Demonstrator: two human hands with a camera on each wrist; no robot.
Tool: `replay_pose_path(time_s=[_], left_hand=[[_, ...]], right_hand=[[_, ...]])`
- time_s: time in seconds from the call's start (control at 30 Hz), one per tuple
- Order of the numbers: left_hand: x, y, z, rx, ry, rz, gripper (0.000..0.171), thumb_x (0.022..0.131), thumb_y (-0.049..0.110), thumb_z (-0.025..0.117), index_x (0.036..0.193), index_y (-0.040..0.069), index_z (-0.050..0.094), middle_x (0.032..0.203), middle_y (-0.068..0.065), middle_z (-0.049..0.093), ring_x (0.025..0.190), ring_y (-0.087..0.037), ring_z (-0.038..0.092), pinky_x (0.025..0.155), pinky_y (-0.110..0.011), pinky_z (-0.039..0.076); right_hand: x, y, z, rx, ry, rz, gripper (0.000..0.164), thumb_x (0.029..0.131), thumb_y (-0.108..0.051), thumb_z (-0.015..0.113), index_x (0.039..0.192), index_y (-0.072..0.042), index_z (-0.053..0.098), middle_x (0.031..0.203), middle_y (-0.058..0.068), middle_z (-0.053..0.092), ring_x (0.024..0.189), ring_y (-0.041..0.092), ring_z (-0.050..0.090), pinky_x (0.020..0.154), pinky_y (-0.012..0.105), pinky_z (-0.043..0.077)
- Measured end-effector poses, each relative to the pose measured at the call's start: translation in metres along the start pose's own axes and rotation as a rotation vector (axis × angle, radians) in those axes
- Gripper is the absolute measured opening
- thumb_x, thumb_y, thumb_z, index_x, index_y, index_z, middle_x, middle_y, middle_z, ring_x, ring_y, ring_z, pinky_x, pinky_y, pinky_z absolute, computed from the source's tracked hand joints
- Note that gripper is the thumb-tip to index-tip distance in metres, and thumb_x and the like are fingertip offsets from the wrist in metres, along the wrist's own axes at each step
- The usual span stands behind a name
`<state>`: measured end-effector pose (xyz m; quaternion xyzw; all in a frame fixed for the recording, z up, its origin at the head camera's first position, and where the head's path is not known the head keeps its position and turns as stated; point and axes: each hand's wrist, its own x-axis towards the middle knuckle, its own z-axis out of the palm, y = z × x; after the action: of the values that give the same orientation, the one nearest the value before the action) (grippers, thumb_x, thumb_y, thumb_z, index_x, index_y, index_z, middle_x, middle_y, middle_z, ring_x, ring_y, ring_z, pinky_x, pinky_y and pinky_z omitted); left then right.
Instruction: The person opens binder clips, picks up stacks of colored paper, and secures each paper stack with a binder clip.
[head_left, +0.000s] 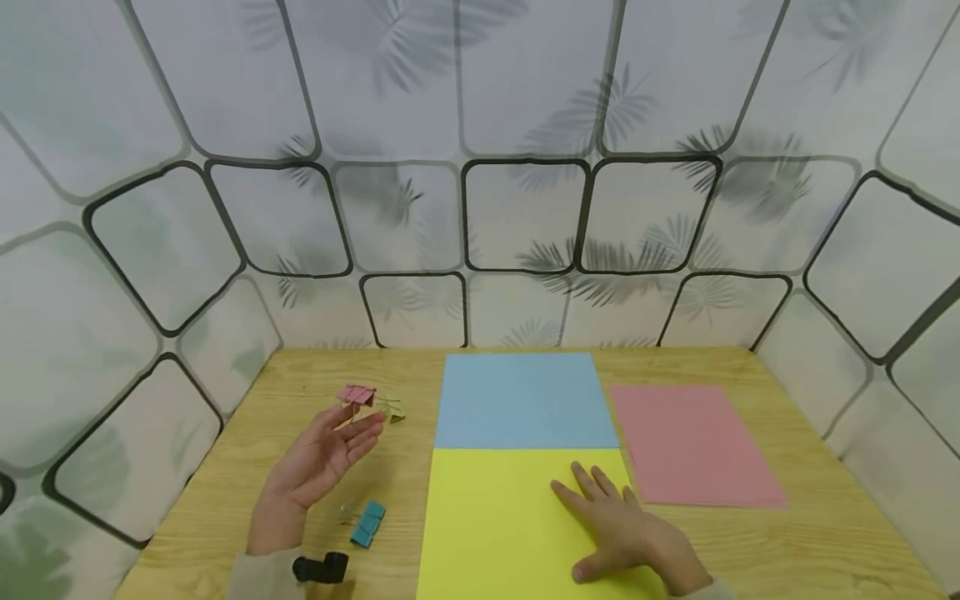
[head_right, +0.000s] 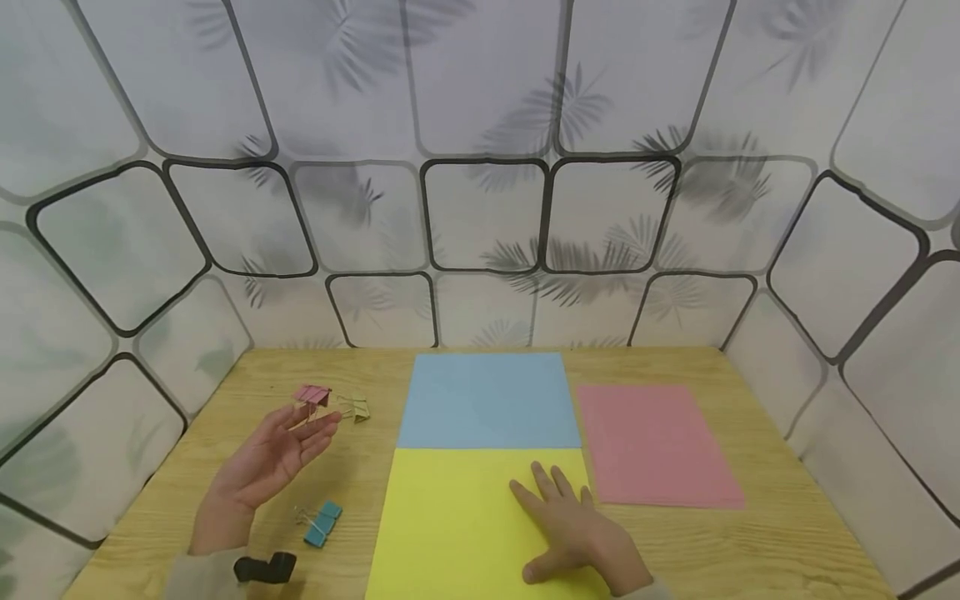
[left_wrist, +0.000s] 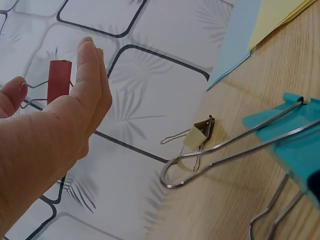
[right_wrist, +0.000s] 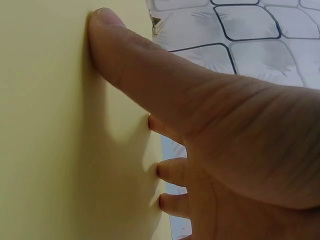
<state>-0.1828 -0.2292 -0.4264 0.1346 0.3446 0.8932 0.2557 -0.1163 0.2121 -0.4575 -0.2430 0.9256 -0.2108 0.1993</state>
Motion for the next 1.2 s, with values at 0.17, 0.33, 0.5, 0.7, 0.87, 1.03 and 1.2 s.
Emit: replay_pose_path(time_s=[0.17, 0.33, 0.5, 0.7, 0.87, 1.03, 1.2], left_hand=[[-0.001, 0.001, 0.003, 0.072, 0.013, -0.010, 0.038, 0.110, 0.022, 0.022, 0.114, 0.012, 0.058, 0.130, -0.016, 0.059, 0.119, -0.025, 0.060, 0.104, -0.031, 0.047], [0.001, 0.000, 0.007, 0.207, 0.089, -0.006, 0.030, 0.111, 0.020, 0.026, 0.118, 0.010, 0.054, 0.127, -0.012, 0.061, 0.116, -0.022, 0.062, 0.101, -0.030, 0.049], [0.003, -0.001, 0.010, 0.306, 0.126, 0.005, 0.028, 0.111, 0.020, 0.029, 0.121, 0.008, 0.052, 0.125, -0.010, 0.062, 0.116, -0.021, 0.063, 0.101, -0.031, 0.050], [0.004, 0.001, 0.012, 0.415, 0.177, -0.003, 0.027, 0.110, 0.025, 0.034, 0.127, 0.007, 0.046, 0.123, -0.009, 0.062, 0.114, -0.020, 0.064, 0.098, -0.030, 0.051], [0.006, -0.004, 0.014, 0.457, 0.201, -0.012, 0.026, 0.110, 0.024, 0.035, 0.126, 0.008, 0.047, 0.124, -0.009, 0.062, 0.113, -0.019, 0.064, 0.098, -0.030, 0.051], [0.006, -0.005, 0.018, 0.485, 0.256, -0.016, 0.031, 0.110, 0.026, 0.035, 0.131, 0.004, 0.040, 0.124, -0.009, 0.061, 0.113, -0.019, 0.063, 0.097, -0.029, 0.052], [0.005, -0.004, 0.022, 0.461, 0.258, -0.027, 0.033, 0.110, 0.028, 0.036, 0.132, 0.004, 0.039, 0.119, -0.005, 0.063, 0.111, -0.018, 0.064, 0.097, -0.030, 0.052]], right_hand=[[0.002, -0.002, 0.001, -0.007, 0.005, -0.004, 0.110, 0.071, -0.051, 0.083, 0.157, -0.011, 0.027, 0.162, 0.028, 0.008, 0.144, 0.057, 0.008, 0.097, 0.085, 0.014], [0.002, -0.002, 0.001, -0.010, 0.007, -0.003, 0.110, 0.071, -0.049, 0.084, 0.157, -0.010, 0.028, 0.161, 0.029, 0.010, 0.144, 0.058, 0.009, 0.096, 0.085, 0.014], [0.003, -0.002, 0.000, -0.022, 0.005, 0.004, 0.110, 0.071, -0.050, 0.084, 0.156, -0.009, 0.029, 0.161, 0.030, 0.011, 0.144, 0.058, 0.010, 0.095, 0.086, 0.015], [0.007, -0.003, -0.001, -0.003, -0.002, 0.004, 0.110, 0.071, -0.053, 0.082, 0.157, -0.011, 0.028, 0.161, 0.029, 0.009, 0.144, 0.057, 0.008, 0.097, 0.085, 0.014], [0.005, -0.006, -0.001, -0.016, 0.005, 0.020, 0.109, 0.070, -0.049, 0.084, 0.156, -0.010, 0.030, 0.161, 0.030, 0.012, 0.144, 0.057, 0.010, 0.096, 0.085, 0.015], [0.004, -0.005, -0.001, -0.018, 0.007, 0.022, 0.109, 0.070, -0.050, 0.084, 0.156, -0.010, 0.030, 0.161, 0.029, 0.011, 0.144, 0.057, 0.010, 0.097, 0.085, 0.015], [0.001, -0.004, 0.000, -0.037, 0.020, 0.012, 0.111, 0.068, -0.052, 0.084, 0.156, -0.009, 0.031, 0.160, 0.031, 0.012, 0.143, 0.059, 0.011, 0.095, 0.086, 0.016]])
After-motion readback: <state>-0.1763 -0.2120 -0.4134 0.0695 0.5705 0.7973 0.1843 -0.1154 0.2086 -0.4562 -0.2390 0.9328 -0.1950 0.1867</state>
